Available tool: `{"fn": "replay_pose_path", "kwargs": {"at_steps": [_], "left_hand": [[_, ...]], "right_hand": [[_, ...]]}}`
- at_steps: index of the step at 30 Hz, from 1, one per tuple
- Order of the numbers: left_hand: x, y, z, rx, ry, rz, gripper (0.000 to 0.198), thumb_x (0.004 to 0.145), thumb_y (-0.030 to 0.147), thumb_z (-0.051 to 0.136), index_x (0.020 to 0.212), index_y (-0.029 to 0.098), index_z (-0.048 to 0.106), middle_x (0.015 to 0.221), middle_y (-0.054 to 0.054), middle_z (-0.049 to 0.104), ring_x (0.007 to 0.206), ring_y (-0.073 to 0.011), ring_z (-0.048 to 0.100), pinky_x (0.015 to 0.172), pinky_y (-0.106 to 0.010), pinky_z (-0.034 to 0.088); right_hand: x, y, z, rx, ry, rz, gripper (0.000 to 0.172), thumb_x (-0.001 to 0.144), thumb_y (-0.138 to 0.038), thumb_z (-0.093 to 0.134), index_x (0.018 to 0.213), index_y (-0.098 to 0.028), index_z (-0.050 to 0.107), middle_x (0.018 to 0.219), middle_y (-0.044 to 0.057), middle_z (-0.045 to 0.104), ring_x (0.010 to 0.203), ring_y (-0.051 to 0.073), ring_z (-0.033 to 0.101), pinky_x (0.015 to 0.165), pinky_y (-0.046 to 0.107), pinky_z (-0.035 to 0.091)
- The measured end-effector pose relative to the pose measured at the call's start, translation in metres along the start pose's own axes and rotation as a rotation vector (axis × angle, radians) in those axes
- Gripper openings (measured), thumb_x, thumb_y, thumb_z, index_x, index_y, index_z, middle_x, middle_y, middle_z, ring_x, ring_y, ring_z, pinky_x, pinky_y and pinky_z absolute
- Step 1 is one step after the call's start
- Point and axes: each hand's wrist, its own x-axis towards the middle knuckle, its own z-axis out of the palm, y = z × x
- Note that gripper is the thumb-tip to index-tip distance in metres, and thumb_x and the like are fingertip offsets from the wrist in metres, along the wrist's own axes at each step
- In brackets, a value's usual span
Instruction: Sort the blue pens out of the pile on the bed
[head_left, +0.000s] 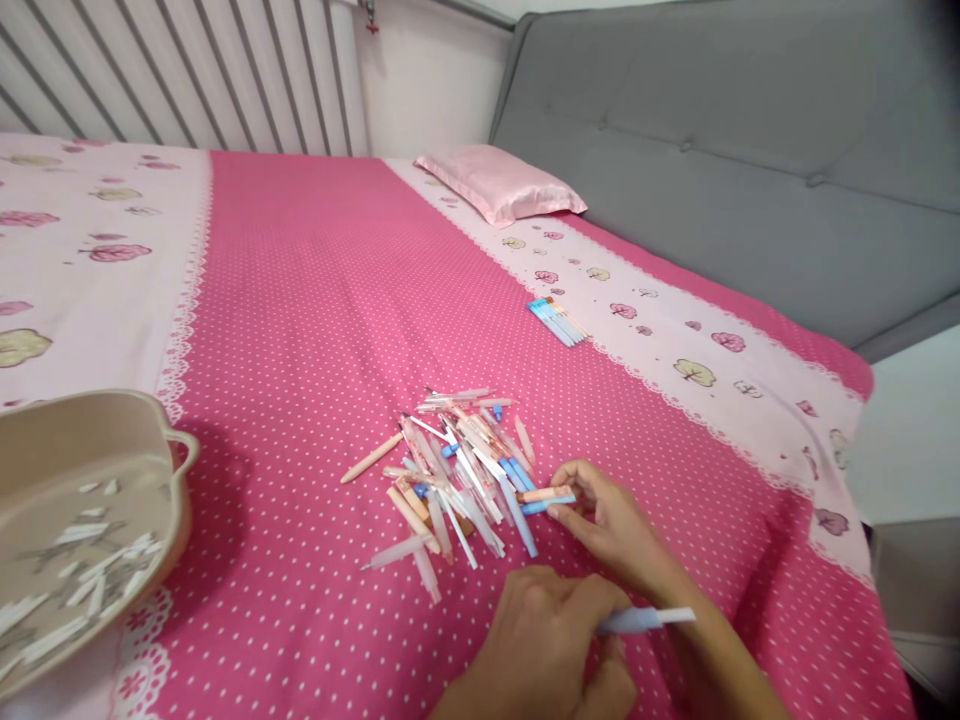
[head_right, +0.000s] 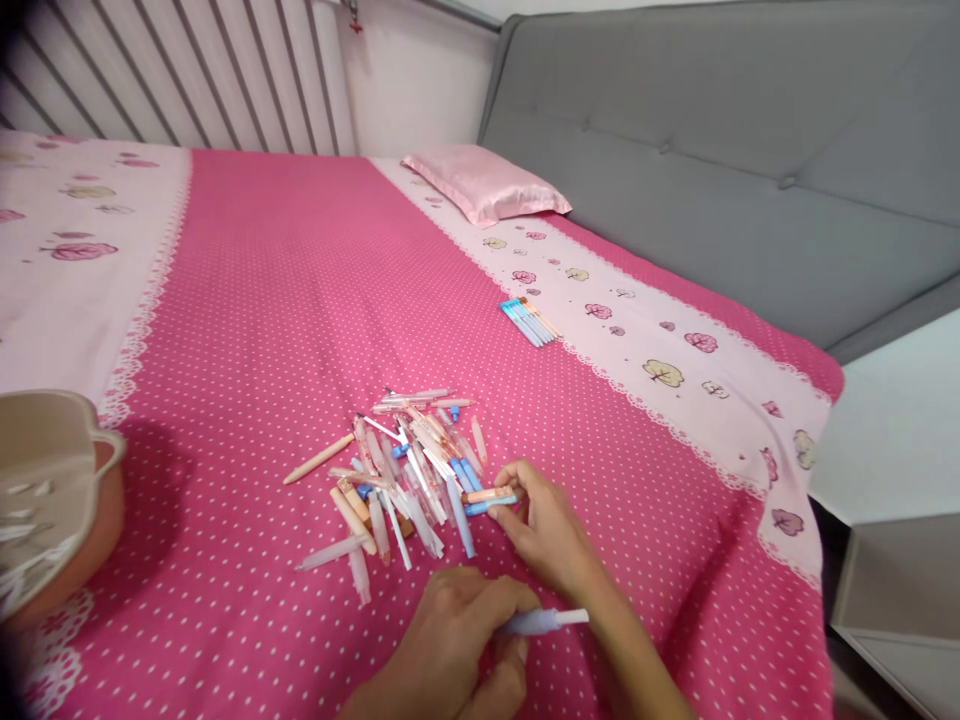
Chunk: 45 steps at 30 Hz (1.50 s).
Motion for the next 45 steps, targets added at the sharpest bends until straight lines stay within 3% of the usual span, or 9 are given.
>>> {"fn": "replay_pose_path", "kwargs": {"at_steps": [5,9,12,17,23,25,29,35,45], "left_hand": [[0.000,-0.002,0.004,-0.022,0.055,-0.049,0.022,0.067,0.013,0.043,0.083,0.019,0.058,0.064,0.000,0.058,0.058,-0.0140,0.049,0.061,-0.026,0.034],[0.001,-0.001,0.001,-0.087,0.094,-0.183,0.018,0.071,0.013,0.043,0.083,0.019,0.056,0.063,0.001,0.054,0.060,-0.0139,0.048,0.060,-0.026,0.032],[0.002,0.000,-0.003,-0.175,0.103,-0.257,0.016,0.073,0.012,0.042,0.079,0.019,0.055,0.061,0.002,0.051,0.059,-0.0131,0.047,0.057,-0.024,0.031],[0.005,0.000,-0.006,-0.265,0.126,-0.295,0.014,0.075,0.012,0.042,0.078,0.019,0.055,0.059,0.002,0.050,0.057,-0.0122,0.046,0.056,-0.023,0.032],[0.007,0.000,-0.007,-0.322,0.185,-0.353,0.014,0.080,0.016,0.041,0.080,0.018,0.055,0.060,0.002,0.053,0.056,-0.0119,0.048,0.054,-0.023,0.034],[0.007,0.000,-0.007,-0.334,0.222,-0.356,0.014,0.081,0.016,0.041,0.078,0.018,0.055,0.060,0.002,0.054,0.055,-0.0114,0.048,0.054,-0.022,0.034],[0.007,-0.001,-0.006,-0.347,0.251,-0.405,0.015,0.082,0.017,0.040,0.077,0.018,0.054,0.061,0.002,0.055,0.055,-0.0108,0.048,0.053,-0.021,0.034],[0.008,-0.002,-0.004,-0.367,0.245,-0.458,0.015,0.081,0.017,0.039,0.073,0.018,0.052,0.060,0.002,0.052,0.054,-0.0108,0.047,0.053,-0.021,0.032],[0.006,-0.008,-0.001,-0.314,0.188,-0.526,0.015,0.079,0.014,0.036,0.069,0.018,0.046,0.057,0.004,0.048,0.052,-0.0098,0.042,0.052,-0.023,0.025]], "right_hand": [[0.002,-0.005,0.001,0.260,0.101,-0.014,0.030,0.076,-0.032,0.060,0.100,-0.019,0.048,0.091,0.006,0.062,0.082,0.018,0.060,0.071,0.031,0.048],[0.003,-0.003,-0.001,0.323,0.226,0.003,0.027,0.073,-0.038,0.063,0.088,-0.019,0.052,0.081,0.004,0.060,0.076,0.017,0.060,0.067,0.029,0.048],[0.003,0.003,-0.002,0.201,0.247,0.030,0.021,0.075,-0.038,0.060,0.080,-0.019,0.053,0.077,0.004,0.060,0.070,0.017,0.059,0.065,0.029,0.047],[0.004,0.015,0.003,-0.095,0.147,0.037,0.013,0.076,-0.029,0.053,0.084,-0.019,0.057,0.079,0.004,0.063,0.074,0.020,0.060,0.070,0.033,0.048],[0.002,0.016,0.002,-0.285,0.161,0.032,0.026,0.076,-0.026,0.054,0.100,-0.023,0.064,0.093,0.007,0.068,0.083,0.025,0.062,0.075,0.040,0.047],[0.002,0.012,0.000,-0.172,0.116,0.052,0.026,0.078,-0.029,0.054,0.100,-0.022,0.066,0.097,0.008,0.068,0.088,0.026,0.062,0.079,0.042,0.046],[0.004,0.004,-0.004,0.290,0.073,0.171,0.030,0.076,-0.036,0.061,0.100,-0.019,0.067,0.096,0.008,0.069,0.092,0.024,0.062,0.085,0.040,0.047],[0.004,-0.005,-0.006,0.891,0.089,0.336,0.022,0.072,-0.034,0.068,0.087,-0.019,0.064,0.090,0.005,0.069,0.082,0.017,0.066,0.073,0.028,0.052],[0.000,-0.016,-0.007,1.051,0.077,0.258,0.017,0.075,-0.033,0.067,0.083,-0.020,0.062,0.086,0.003,0.070,0.082,0.015,0.066,0.070,0.023,0.052]]}}
